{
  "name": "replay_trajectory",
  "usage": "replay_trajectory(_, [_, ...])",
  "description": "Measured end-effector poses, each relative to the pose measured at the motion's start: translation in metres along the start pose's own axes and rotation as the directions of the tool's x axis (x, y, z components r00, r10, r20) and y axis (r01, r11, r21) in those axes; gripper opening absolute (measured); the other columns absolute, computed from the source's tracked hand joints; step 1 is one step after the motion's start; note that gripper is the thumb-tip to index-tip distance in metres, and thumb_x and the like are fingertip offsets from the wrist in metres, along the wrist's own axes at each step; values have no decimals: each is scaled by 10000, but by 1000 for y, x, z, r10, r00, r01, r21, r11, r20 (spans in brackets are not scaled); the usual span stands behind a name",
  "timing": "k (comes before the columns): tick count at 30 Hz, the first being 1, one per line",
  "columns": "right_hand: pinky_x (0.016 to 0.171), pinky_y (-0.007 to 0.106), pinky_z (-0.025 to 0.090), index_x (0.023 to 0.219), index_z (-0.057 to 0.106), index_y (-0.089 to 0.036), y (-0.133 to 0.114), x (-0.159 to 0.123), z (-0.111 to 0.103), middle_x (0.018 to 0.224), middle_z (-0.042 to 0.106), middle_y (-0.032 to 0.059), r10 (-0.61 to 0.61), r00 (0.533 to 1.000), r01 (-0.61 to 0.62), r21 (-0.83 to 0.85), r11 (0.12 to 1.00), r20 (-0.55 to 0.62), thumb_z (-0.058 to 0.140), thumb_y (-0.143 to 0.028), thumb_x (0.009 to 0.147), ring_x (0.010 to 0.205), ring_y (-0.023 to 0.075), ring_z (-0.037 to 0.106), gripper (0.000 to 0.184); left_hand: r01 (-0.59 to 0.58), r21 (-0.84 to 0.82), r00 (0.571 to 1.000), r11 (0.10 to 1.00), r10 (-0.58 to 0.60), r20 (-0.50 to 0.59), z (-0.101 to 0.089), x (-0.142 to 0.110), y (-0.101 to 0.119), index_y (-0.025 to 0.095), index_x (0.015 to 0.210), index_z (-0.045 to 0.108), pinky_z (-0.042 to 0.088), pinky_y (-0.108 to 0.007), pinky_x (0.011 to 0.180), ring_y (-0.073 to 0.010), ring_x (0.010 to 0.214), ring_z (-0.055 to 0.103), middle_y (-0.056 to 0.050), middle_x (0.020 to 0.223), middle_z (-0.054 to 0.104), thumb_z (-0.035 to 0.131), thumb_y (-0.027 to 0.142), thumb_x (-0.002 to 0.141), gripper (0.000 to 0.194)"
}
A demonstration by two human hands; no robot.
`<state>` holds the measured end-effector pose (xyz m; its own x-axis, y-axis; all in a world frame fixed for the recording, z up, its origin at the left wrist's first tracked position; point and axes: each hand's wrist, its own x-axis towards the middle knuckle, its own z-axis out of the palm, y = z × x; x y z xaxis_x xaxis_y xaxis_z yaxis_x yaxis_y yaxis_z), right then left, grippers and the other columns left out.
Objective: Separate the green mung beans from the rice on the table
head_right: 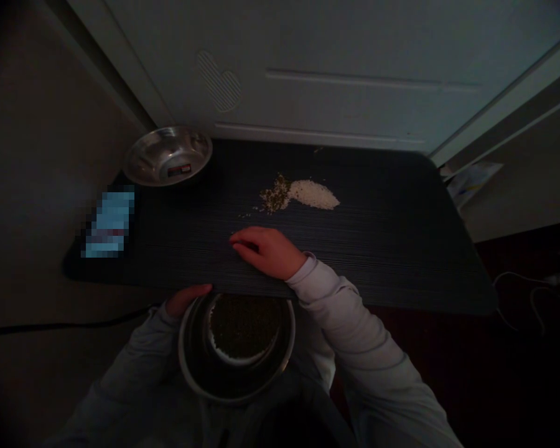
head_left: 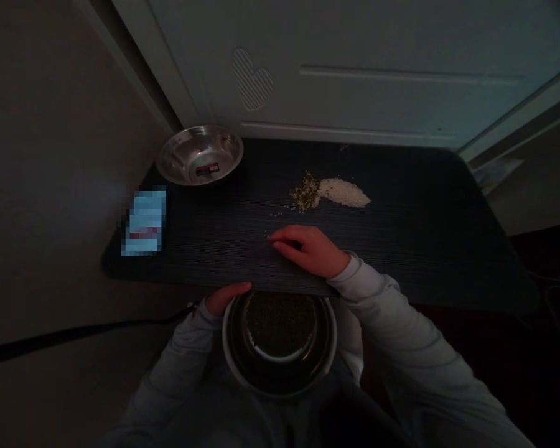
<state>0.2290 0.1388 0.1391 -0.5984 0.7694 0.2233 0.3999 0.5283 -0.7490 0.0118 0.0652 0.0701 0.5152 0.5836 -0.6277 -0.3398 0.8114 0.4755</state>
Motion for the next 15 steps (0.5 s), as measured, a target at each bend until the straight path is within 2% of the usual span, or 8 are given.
replay_trajectory(4, [772,284,467,977,641,-148,1,-1,0,931,681,62,-9,1000,9,2,1000,10,479,-219,861,841,143,616,211,-65,16,998,998,65,1,0,2,-2,131,1028,680,297,-416,1058,-290,1016,632,-67,899,762,634,264,692,364])
replay_trajectory(9, [769,283,480,965,647,-130,3,-2,-1,931,688,68,-54,998,54,-1,999,15,488,-202,857,842,143,623,205,-162,-13,986,987,162,-31,2,6,-5,131,1135,620,271,-411,1074,-291,1106,576,-75,1022,733,666,222,650,496])
replay_trajectory(12, [758,277,485,963,649,-117,3,-2,-1,920,690,74,-70,997,71,-4,998,18,489,-191,856,832,142,624,206,-137,-28,990,990,137,-29,0,5,-5,138,1058,667,282,-419,1068,-292,1076,597,-70,989,743,661,237,659,411])
replay_trajectory(15, [759,279,485,962,645,-131,3,-2,0,916,689,66,-86,996,86,-12,996,7,484,-192,861,834,139,623,200,-54,-13,999,998,54,-3,-2,2,-3,131,950,711,298,-431,1058,-301,1003,637,-76,910,759,662,261,664,318])
